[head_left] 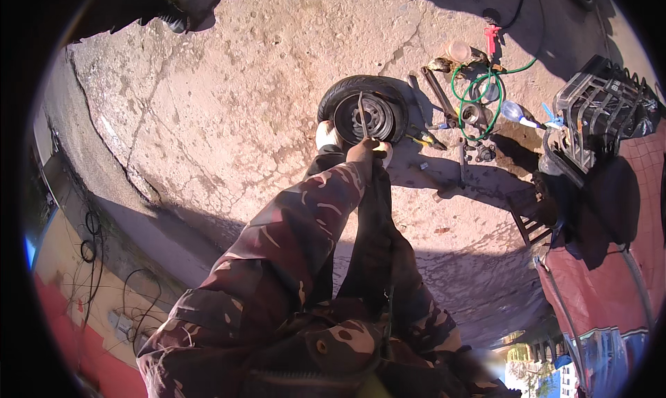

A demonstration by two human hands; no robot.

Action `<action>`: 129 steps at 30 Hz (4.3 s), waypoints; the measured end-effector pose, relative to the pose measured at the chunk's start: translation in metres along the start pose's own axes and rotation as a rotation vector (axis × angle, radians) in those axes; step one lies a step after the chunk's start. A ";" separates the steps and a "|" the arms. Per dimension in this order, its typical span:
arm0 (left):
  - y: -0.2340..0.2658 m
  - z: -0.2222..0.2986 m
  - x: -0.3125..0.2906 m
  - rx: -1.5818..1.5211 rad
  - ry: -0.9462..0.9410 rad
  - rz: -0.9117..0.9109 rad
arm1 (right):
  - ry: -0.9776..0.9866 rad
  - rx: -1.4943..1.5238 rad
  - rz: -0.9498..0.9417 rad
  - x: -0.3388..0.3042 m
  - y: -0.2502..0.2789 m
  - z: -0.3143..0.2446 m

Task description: The person loosens the lug nuts on a small scooter wheel mounted on a raised stand, pulls the wheel free, and carries it to the ground. They then hold the wheel between their legs and work tire irons around the rim to pry the tire bead off the wheel hub.

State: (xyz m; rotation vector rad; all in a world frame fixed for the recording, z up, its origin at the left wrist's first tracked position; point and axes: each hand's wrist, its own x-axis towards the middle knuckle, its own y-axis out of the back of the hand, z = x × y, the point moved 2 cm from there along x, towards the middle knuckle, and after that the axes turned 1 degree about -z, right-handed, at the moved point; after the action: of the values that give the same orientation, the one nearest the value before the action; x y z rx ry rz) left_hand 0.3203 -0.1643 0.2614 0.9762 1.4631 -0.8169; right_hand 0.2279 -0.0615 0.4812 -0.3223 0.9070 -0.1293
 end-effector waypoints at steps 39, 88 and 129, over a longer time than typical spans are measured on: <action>-0.040 -0.099 0.087 0.409 -0.015 -0.059 | 0.293 -0.253 0.144 -0.036 0.035 -0.038; -0.007 0.166 0.181 1.693 -1.129 0.281 | 0.697 -2.306 0.703 -0.079 0.013 -0.286; 0.039 0.194 0.255 1.346 -1.177 0.059 | -0.550 -2.856 0.190 0.068 -0.232 -0.202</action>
State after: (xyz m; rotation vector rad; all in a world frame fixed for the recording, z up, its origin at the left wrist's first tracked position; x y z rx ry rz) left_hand 0.4325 -0.2920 -0.0130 1.0674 -0.2874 -1.9409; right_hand 0.1158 -0.3419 0.3911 -2.6494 -0.1414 1.5483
